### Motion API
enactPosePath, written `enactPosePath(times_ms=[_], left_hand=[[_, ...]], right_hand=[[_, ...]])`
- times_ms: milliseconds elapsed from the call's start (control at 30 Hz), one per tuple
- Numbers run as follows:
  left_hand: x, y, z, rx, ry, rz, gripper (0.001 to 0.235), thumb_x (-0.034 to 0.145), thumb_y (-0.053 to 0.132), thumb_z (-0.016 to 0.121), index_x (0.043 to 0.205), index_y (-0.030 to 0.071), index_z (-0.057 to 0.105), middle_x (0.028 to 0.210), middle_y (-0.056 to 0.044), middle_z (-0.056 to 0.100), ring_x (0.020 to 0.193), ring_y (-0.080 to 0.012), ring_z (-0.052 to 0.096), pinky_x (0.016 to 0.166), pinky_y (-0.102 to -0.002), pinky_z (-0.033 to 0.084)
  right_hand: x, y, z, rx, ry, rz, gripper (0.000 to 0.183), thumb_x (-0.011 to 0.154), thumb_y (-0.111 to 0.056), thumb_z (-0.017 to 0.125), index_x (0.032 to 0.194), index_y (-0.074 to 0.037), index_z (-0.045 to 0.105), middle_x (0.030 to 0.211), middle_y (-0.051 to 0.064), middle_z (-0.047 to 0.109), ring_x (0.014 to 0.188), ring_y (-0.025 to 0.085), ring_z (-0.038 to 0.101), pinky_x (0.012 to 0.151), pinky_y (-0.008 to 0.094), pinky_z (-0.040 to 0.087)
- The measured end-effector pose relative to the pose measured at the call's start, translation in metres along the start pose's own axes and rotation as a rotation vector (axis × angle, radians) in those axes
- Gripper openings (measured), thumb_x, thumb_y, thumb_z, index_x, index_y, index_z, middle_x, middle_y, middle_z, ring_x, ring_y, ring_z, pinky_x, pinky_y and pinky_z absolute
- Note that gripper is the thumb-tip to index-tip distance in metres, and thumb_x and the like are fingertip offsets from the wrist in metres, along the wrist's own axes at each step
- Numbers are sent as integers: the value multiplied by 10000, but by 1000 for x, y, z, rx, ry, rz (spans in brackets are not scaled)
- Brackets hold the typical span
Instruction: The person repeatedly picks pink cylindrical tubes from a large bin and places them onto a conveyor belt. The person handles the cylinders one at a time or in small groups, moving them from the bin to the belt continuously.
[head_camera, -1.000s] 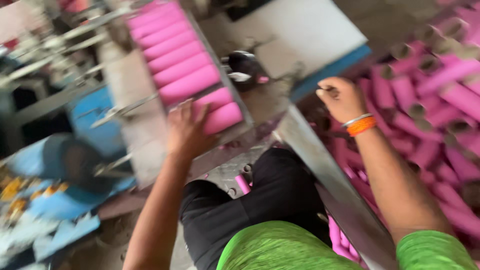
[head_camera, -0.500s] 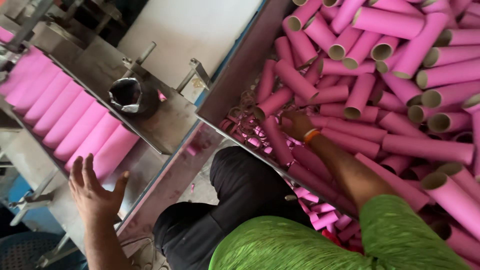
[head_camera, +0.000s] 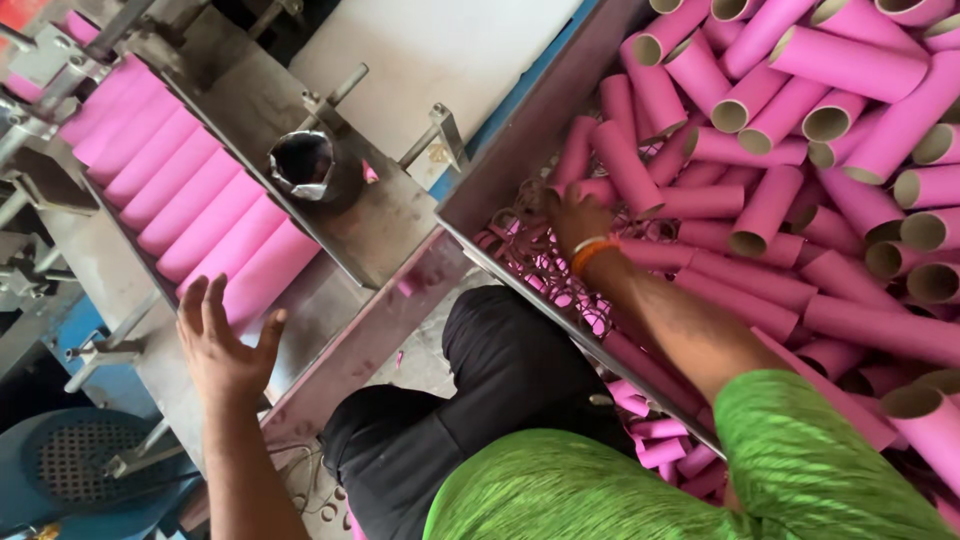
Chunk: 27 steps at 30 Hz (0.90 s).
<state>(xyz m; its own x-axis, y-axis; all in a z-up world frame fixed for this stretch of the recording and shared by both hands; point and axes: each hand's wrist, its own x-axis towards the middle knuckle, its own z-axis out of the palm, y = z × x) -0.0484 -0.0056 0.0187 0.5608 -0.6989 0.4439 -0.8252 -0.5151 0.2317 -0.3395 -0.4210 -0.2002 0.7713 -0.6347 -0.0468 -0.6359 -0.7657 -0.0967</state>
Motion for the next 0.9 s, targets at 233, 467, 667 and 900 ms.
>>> enactPosePath(times_ms=[233,467,667,900], left_hand=[[1,7,-4,-123,48,-74,774,868,410,838,1471,24,543,1499,-279,499,1386,-474,473,1159,-557,408],[2,1,4,-281,91,-146,793,865,447,829,1469,27,533,1491,-261,503,1377,-463,477,1149,-532,398],[5,7,-3,-388,158,-90,794,870,493,810,1453,33,528,1469,-240,517,1347,-439,505,1140,-513,416],[29,3,6,-275,-140,-29,888,815,466,778,1523,44,448,1328,-230,632,1260,-414,559,1142,-530,396]], right_hand=[[62,78,-61,49,253,275,490,1147,-432,577,1293,32,635,1050,247,685,841,438,694,756,587,530],[18,83,-279,638,615,-217,249,1089,-163,719,1015,20,568,984,55,576,893,182,546,820,324,456],[22,-86,-280,993,381,-244,214,1107,-233,684,1060,-26,656,950,-55,620,877,79,543,779,269,463],[46,-283,-204,960,-159,-354,317,1019,-346,693,1071,-40,757,887,91,706,827,158,612,745,341,498]])
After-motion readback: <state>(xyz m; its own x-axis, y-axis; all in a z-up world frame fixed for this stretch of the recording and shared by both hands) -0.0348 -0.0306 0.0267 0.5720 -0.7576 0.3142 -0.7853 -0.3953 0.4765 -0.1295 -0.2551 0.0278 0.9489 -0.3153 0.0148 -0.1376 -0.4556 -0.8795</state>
